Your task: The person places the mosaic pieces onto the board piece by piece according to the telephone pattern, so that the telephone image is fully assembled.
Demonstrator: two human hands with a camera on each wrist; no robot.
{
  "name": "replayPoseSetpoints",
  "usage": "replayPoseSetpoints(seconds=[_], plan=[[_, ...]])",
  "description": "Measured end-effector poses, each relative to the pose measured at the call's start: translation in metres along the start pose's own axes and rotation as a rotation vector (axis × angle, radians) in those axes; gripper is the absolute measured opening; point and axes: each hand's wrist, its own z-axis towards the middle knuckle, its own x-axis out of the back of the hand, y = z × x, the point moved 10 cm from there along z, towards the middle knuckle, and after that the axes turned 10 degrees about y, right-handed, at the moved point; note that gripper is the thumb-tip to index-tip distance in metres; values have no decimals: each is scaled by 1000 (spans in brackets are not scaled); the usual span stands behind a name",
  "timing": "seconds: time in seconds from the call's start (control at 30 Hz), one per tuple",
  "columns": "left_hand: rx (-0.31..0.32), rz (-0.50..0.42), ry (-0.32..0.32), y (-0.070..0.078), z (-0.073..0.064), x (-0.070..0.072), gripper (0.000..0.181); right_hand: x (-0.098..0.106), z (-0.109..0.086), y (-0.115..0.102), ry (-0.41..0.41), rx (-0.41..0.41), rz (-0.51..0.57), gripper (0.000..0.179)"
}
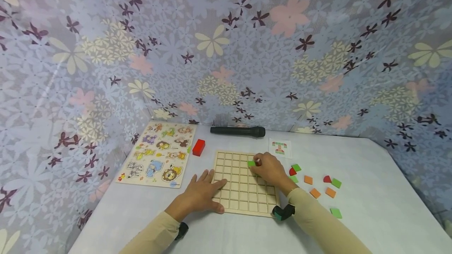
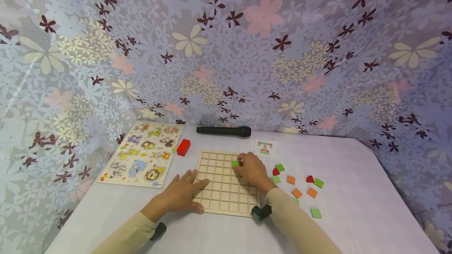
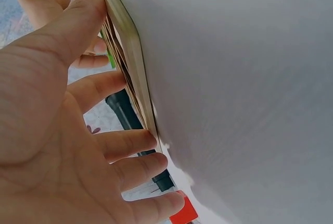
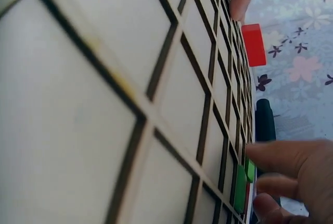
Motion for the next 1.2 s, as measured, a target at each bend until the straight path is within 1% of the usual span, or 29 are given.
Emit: replayPoseSetpoints(seconds=[0.2,0.33,0.43,0.53,0.7,0.8,0.9,0.93,1.0,1.03,1.2], plan=[[3,0,-2,-1,1,-1,91,2,-1,1,-11,22,1,34],[5,0,-9,0,2,-1,91,11,-1,9,-17,12,67,40],[5,1,-13,0,3,-1,92,29,0,27,-2,-37,151,45],[6,11,-13,1,3,0,92,54,-1,51,24,-94,219,49],[1,26,-9,1,2,2,91,93,-7,91,57,-177,298,60],[-4,25,-5,1,1,2,91,107,-11,113,60,-240,334,66],[-5,18,-3,0,1,2,92,109,-15,135,46,-318,356,70],[-6,17,-3,0,1,1,92,107,-16,141,34,-336,375,71],[-7,15,-1,0,1,1,92,100,-18,152,4,-372,380,70],[-7,15,-2,-1,1,0,92,96,-19,157,-13,-380,371,69],[-9,8,-7,0,1,-2,92,74,-27,167,-107,-357,280,68]])
